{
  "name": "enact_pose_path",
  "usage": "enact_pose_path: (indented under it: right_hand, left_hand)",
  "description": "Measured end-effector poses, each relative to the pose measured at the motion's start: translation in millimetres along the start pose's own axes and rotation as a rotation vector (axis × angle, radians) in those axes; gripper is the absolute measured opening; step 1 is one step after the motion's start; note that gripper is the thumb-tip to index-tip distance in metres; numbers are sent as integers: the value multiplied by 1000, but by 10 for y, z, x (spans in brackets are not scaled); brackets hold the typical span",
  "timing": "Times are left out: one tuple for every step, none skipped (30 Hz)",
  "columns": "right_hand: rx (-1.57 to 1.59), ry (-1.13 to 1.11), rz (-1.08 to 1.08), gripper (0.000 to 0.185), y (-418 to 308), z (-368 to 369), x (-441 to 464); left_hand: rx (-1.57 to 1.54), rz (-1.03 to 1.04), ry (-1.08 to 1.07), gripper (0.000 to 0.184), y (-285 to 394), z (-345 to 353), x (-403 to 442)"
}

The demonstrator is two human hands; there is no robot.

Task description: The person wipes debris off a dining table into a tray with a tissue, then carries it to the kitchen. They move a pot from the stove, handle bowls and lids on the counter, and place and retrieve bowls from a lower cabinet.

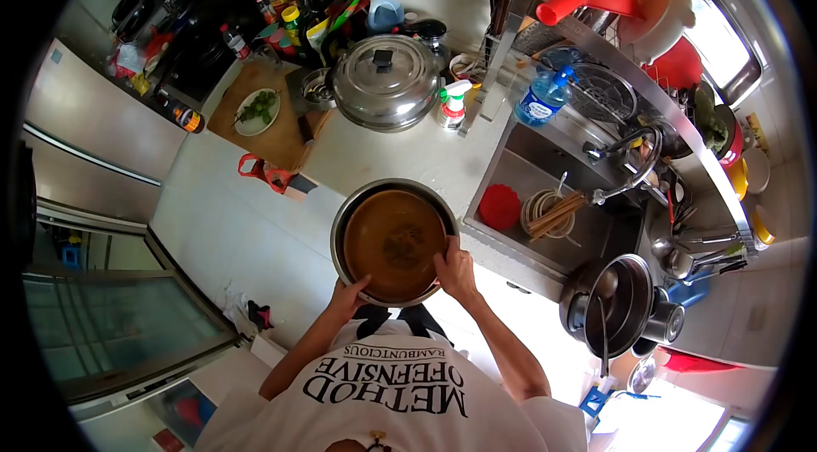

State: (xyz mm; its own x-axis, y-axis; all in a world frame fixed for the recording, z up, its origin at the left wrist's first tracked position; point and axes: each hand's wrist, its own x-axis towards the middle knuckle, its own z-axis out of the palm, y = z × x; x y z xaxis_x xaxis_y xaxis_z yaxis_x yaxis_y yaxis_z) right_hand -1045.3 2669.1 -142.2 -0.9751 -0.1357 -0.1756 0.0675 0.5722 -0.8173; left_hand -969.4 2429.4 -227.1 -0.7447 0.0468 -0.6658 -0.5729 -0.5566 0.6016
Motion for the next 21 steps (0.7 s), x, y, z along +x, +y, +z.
enact_pose_path:
  right_hand:
    - [-1, -3, -14, 31, -45, 33, 0]
    - [-20, -13, -14, 32, -62, 74, 12]
    - [-38, -23, -14, 33, -69, 125, 24]
    - [-57, -34, -14, 33, -88, 177, 36]
    - [-46, -51, -8, 34, -125, 230, 49]
    - [-34, -69, -1, 35, -167, 287, 65]
    - [-23, -86, 4, 36, -216, 352, 82]
    - [-102, -85, -23, 38, -252, 433, 104]
    - [-182, -83, -50, 39, -273, 531, 126]
    - [-262, -76, -76, 41, -302, 630, 148]
    - [-285, -104, -55, 42, -347, 727, 166]
    - [-307, -132, -33, 43, -407, 836, 181]
    - [-330, -162, -13, 44, -486, 961, 195]
    - [-438, -159, -29, 49, -585, 1088, 192]
    - [-455, -164, -31, 50, -634, 1256, 199]
    - [-471, -169, -34, 51, -654, 1455, 210]
    - [-485, -176, -37, 52, -708, 1653, 213]
    - [-482, -181, -14, 58, -820, 1853, 219]
    - [-500, -189, 12, 60, -989, 2052, 197]
    - [-522, -195, 34, 62, -1184, 2235, 186]
    - [-544, -201, 54, 64, -1354, 2441, 200]
  left_hand:
    - [-5, -4, 18, 46, 18, -7, -24]
    - [-9, -8, 35, 47, 42, -13, -39]
    - [-6, -17, 44, 47, 54, -34, -45]
    - [-3, -26, 54, 48, 62, -64, -54]
    - [0, -36, 65, 49, 66, -109, -69]
    - [-17, -51, 86, 48, 45, -182, -59]
    - [-34, -64, 107, 48, 23, -270, -29]
    - [-51, -75, 126, 48, 17, -356, -12]
    - [-94, -51, 118, 49, 34, -432, -35]
    - [-135, -27, 108, 51, 56, -520, -58]
    - [-176, -3, 98, 52, 89, -620, -77]
    - [-178, -82, 136, 56, 150, -740, -87]
    - [-183, -65, 115, 49, 194, -867, -112]
    - [-189, -45, 96, 41, 243, -1009, -148]
    - [-196, -24, 78, 34, 305, -1167, -188]
    - [-185, -2, 77, 28, 319, -1378, -154]
    - [-52, 66, 44, 30, 289, -1671, -119]
    - [82, 133, 11, 32, 232, -2033, -61]
    - [101, 120, 37, 34, 347, -2228, -75]
    - [119, 108, 64, 37, 462, -2422, -91]
    - [23, 17, 150, 39, 759, -2461, -252]
